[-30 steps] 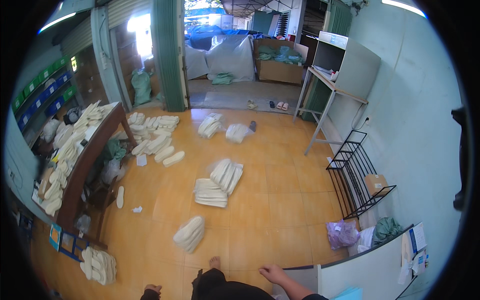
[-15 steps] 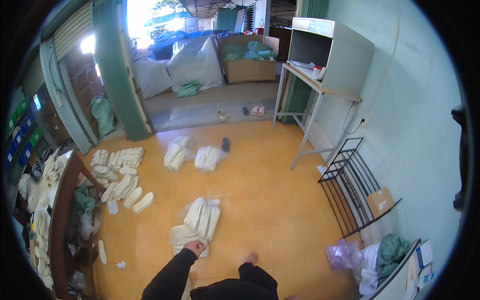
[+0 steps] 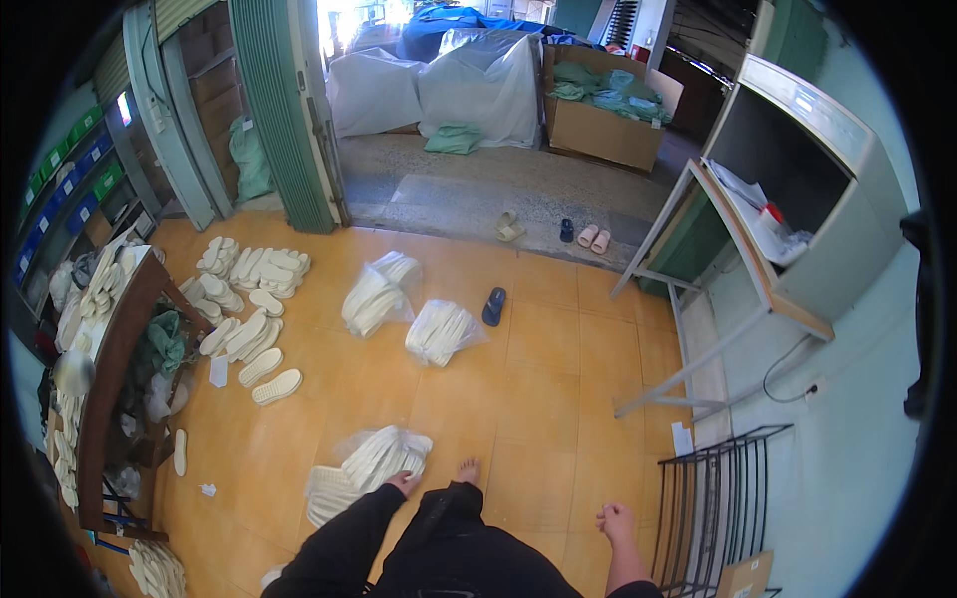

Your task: The person moves through a cluttered storage area, picks up a green sack, writes on a clipboard, and then lifts a large white plastic sheet to reveal sacks inside a cardboard box. They then pick up another green sack and place it into the box.

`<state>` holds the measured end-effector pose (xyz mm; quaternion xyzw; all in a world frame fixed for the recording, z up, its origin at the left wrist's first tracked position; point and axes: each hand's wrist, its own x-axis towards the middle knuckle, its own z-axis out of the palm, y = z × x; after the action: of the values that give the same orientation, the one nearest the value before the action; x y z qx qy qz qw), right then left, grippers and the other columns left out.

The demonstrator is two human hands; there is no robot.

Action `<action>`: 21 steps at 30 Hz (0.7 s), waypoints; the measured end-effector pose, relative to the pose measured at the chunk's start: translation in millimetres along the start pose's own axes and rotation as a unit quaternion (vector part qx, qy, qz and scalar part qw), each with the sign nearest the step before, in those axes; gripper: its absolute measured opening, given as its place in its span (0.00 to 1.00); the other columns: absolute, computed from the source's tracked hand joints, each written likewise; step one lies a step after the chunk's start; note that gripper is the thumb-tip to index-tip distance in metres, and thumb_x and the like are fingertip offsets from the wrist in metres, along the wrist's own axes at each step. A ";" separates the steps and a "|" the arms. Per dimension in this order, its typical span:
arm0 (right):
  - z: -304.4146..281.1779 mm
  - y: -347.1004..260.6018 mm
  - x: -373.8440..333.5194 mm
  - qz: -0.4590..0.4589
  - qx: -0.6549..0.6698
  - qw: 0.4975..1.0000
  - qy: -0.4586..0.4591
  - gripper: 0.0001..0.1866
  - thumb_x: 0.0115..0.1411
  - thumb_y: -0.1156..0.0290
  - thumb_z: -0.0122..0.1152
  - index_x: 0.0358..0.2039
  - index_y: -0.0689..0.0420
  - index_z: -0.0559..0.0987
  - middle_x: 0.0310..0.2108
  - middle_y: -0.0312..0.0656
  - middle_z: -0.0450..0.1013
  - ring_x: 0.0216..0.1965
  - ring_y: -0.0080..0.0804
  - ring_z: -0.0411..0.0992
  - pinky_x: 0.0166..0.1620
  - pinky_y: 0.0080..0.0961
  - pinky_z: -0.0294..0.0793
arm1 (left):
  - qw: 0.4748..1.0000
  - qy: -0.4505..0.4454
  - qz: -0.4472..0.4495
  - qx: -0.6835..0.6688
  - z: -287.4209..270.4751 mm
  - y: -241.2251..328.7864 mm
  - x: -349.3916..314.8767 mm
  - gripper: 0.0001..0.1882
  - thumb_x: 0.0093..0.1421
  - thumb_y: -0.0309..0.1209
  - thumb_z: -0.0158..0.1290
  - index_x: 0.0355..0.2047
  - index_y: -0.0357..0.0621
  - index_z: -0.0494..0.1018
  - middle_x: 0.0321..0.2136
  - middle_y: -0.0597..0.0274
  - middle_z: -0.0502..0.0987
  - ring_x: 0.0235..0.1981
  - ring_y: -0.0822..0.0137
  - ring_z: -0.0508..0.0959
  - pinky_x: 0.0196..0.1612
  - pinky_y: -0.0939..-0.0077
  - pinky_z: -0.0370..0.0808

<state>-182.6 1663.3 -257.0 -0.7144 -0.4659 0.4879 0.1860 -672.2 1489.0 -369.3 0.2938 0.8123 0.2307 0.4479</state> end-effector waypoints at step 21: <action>-83.0 -307.7 530.4 -0.023 -0.344 0.923 -0.170 0.11 0.60 0.64 0.54 0.30 0.60 0.78 0.21 0.40 0.75 0.18 0.28 0.74 0.21 0.26 0.72 | 0.933 0.234 -0.089 -0.258 38.6 351.7 265.6 0.20 0.51 0.35 0.57 0.45 0.43 0.75 0.41 0.52 0.74 0.44 0.62 0.74 0.45 0.74 0.71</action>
<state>-211.7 2281.2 -275.4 -0.6299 -0.6462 0.4069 -0.1417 -656.8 1928.5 -321.1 0.0322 0.8293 0.4538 0.3245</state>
